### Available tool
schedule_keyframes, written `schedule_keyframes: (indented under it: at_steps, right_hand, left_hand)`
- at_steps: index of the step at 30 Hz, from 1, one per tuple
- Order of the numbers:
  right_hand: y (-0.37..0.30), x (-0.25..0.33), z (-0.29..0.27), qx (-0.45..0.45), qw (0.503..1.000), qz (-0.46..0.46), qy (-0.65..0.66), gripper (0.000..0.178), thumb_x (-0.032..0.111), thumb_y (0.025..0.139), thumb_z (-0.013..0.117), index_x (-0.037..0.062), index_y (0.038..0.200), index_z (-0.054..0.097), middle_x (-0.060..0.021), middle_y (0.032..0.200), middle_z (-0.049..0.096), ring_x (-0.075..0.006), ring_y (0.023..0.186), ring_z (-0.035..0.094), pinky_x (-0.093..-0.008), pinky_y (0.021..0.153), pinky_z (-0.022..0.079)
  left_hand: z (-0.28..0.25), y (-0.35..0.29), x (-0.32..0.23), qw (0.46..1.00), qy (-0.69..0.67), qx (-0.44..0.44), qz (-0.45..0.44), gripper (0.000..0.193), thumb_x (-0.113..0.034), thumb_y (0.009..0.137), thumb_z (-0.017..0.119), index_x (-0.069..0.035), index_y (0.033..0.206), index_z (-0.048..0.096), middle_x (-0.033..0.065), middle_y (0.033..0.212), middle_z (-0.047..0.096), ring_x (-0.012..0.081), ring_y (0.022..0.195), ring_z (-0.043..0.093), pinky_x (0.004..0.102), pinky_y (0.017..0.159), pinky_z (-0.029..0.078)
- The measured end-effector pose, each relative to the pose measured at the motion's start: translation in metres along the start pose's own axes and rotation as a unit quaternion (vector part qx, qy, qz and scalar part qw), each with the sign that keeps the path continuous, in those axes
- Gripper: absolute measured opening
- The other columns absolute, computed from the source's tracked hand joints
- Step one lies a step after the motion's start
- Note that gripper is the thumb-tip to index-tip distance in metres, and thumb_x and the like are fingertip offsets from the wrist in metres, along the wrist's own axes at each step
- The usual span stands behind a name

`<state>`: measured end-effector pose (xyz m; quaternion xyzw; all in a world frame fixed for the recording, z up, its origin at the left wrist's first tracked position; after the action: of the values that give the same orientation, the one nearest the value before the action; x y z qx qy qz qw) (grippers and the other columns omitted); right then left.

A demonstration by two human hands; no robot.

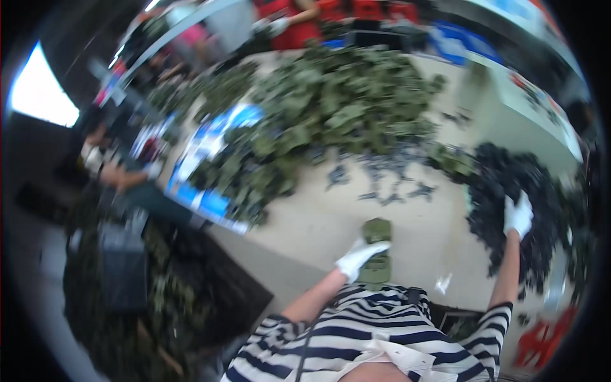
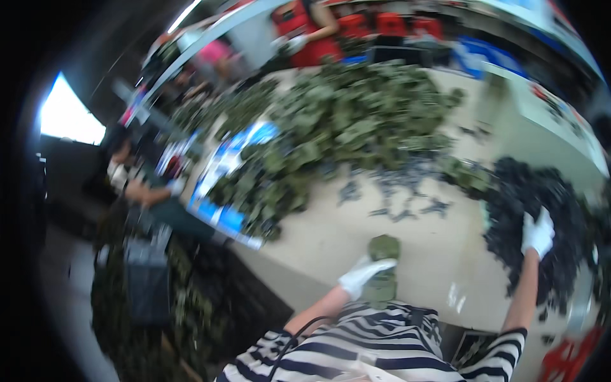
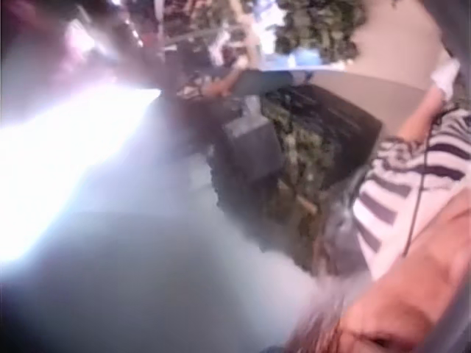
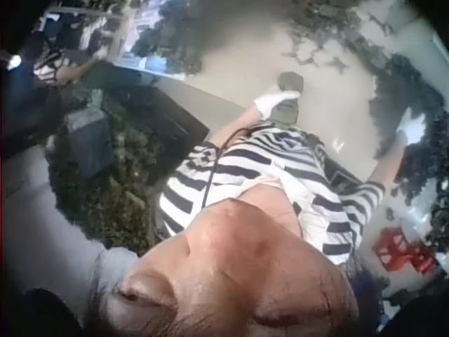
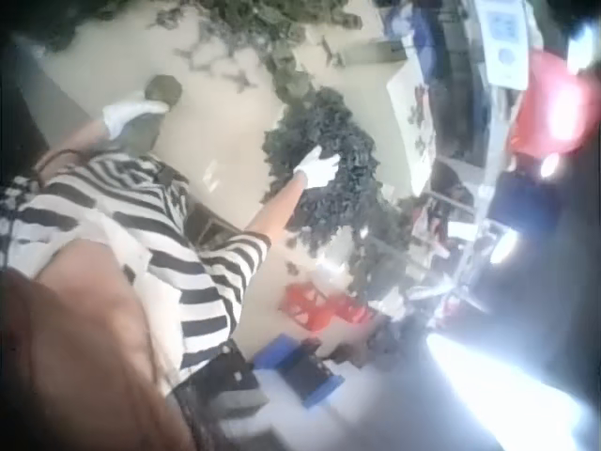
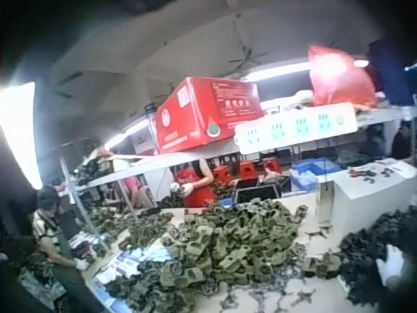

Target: The person assembles green plastic toy tanks by hand at a workbench. They pick up tank bodies and wheels, attach the wheels to the bodies, and place the completed units into a black crate on the floor.

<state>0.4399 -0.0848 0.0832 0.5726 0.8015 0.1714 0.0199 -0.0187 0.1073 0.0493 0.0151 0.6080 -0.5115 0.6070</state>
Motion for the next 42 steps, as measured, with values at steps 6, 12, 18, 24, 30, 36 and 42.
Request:
schedule_keyframes:
  at_steps: [6, 12, 18, 24, 30, 36, 42]
  right_hand:
    - [0.043, -0.014, 0.067, 0.020, 1.000, 0.003, -0.006, 0.055, 0.038, 0.093, 0.057, 0.0108, 0.140, 0.053, -0.0236, 0.122, 0.064, -0.0415, 0.113, 0.061, -0.0480, 0.093, 0.049]
    - [0.145, -0.136, 0.128, 0.112, 0.873, 0.218, 0.422, 0.046, 0.040, 0.089, 0.066, 0.0097, 0.124, 0.067, -0.0076, 0.098, 0.069, -0.0195, 0.077, 0.064, -0.0368, 0.070, 0.049]
    - [0.141, -0.143, 0.115, 0.107, 0.756, 0.351, 0.541, 0.037, 0.046, 0.079, 0.078, 0.0134, 0.083, 0.062, -0.0026, 0.068, 0.057, -0.0110, 0.047, 0.045, -0.0233, 0.043, 0.034]
    - [0.105, -0.112, 0.100, 0.162, 0.722, 0.288, 0.608, 0.034, 0.043, 0.086, 0.075, 0.0141, 0.079, 0.060, 0.0006, 0.069, 0.055, -0.0084, 0.050, 0.043, -0.0233, 0.045, 0.035]
    - [0.089, -0.099, 0.096, 0.143, 0.755, 0.241, 0.593, 0.037, 0.038, 0.094, 0.067, 0.0173, 0.124, 0.066, 0.0018, 0.081, 0.057, -0.0061, 0.056, 0.037, -0.0208, 0.049, 0.033]
    - [0.056, -0.065, 0.082, 0.125, 0.746, 0.240, 0.609, 0.044, 0.038, 0.095, 0.065, 0.0164, 0.134, 0.061, 0.0011, 0.087, 0.059, -0.0065, 0.064, 0.037, -0.0201, 0.057, 0.034]
    - [-0.047, 0.000, 0.087, 0.313, 0.695, 0.133, 0.633, 0.032, 0.034, 0.097, 0.063, 0.0114, 0.119, 0.064, -0.0006, 0.097, 0.066, -0.0061, 0.070, 0.049, -0.0229, 0.063, 0.042]
  left_hand:
    - [-0.034, -0.007, 0.019, 0.994, -0.095, -0.051, 0.003, 0.062, -0.019, 0.085, 0.078, -0.011, 0.137, 0.045, 0.0033, 0.114, 0.063, 0.0138, 0.099, 0.062, 0.0329, 0.085, 0.055]
    - [-0.039, -0.006, 0.015, 0.993, -0.107, -0.047, -0.023, 0.048, -0.023, 0.087, 0.077, -0.012, 0.128, 0.055, 0.0012, 0.107, 0.065, 0.0125, 0.094, 0.063, 0.0323, 0.079, 0.056]
    - [-0.036, 0.014, 0.014, 0.996, -0.087, 0.008, -0.011, 0.059, -0.023, 0.085, 0.078, -0.014, 0.135, 0.048, 0.0019, 0.111, 0.063, 0.0140, 0.095, 0.062, 0.0352, 0.080, 0.056]
    - [-0.035, 0.011, 0.014, 0.995, -0.089, 0.023, -0.026, 0.065, -0.022, 0.084, 0.079, -0.016, 0.139, 0.044, 0.0024, 0.114, 0.061, 0.0154, 0.096, 0.062, 0.0381, 0.079, 0.056]
    - [-0.036, 0.002, 0.012, 0.992, -0.117, 0.028, -0.037, 0.058, -0.021, 0.085, 0.078, -0.015, 0.135, 0.049, 0.0016, 0.113, 0.062, 0.0152, 0.093, 0.063, 0.0380, 0.078, 0.056]
    - [-0.036, -0.003, 0.010, 0.993, -0.112, 0.031, -0.036, 0.050, -0.022, 0.086, 0.078, -0.014, 0.130, 0.055, 0.0008, 0.108, 0.065, 0.0136, 0.092, 0.063, 0.0358, 0.079, 0.055]
    - [-0.035, -0.008, 0.012, 0.993, -0.118, 0.015, -0.025, 0.037, -0.026, 0.089, 0.074, -0.012, 0.121, 0.062, -0.0002, 0.103, 0.067, 0.0114, 0.087, 0.066, 0.0299, 0.078, 0.056]
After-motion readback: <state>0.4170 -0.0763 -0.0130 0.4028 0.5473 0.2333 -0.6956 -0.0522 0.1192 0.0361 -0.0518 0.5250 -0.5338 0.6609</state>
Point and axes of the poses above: each hand's wrist, its own y-axis towards the middle knuckle, its own z-axis out of the palm, x = y × z, the point moved 2 cm from there along y, towards the middle knuckle
